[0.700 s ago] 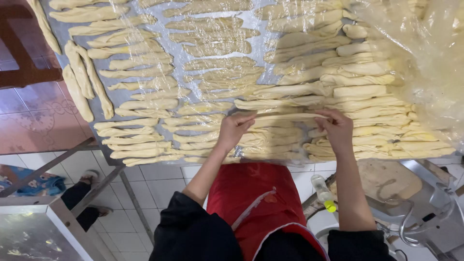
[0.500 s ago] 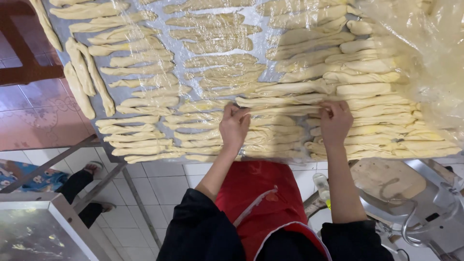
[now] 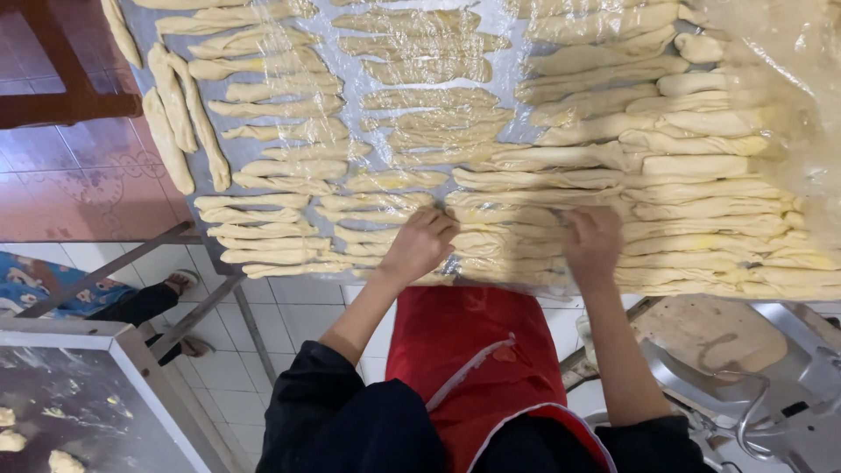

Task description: Rolling out small portions of dough using a rolling pin on a stainless steel table.

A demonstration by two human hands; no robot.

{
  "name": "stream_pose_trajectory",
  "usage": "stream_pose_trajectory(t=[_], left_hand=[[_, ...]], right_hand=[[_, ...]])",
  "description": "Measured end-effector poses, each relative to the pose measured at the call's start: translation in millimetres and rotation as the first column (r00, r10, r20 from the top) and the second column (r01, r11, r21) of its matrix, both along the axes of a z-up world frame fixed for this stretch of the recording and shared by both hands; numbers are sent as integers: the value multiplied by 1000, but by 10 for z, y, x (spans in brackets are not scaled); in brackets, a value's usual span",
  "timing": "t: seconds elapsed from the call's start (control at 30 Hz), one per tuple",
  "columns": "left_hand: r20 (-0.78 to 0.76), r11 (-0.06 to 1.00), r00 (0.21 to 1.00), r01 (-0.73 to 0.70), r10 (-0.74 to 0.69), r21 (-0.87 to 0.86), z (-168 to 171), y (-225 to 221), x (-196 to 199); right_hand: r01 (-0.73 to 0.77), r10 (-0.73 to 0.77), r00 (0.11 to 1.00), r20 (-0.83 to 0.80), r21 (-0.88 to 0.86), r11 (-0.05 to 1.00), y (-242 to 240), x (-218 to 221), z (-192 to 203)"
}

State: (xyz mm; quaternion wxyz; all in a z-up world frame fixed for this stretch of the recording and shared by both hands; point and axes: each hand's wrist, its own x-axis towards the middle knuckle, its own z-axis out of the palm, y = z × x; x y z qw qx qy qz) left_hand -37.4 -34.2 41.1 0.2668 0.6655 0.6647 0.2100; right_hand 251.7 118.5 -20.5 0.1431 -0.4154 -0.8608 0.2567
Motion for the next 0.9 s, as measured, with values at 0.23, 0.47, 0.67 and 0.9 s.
stream_pose_trajectory(t=[0.23, 0.47, 0.67, 0.9], left_hand=[[-71, 997, 997, -9, 14, 72, -281, -167, 217], [334, 806, 844, -177, 419, -564, -177, -104, 147], [508, 943, 833, -45, 218, -331, -122, -18, -5], [403, 887, 790, -400, 462, -233, -465, 119, 627]], right_hand=[[-349, 340, 936, -87, -326, 878, -571, -810, 285], [-358, 344, 932, -114, -441, 823, -826, -724, 18], [-25, -56, 996, -62, -866, 500, -249, -76, 239], [103, -112, 994, 10, -493, 864, 448, 317, 450]])
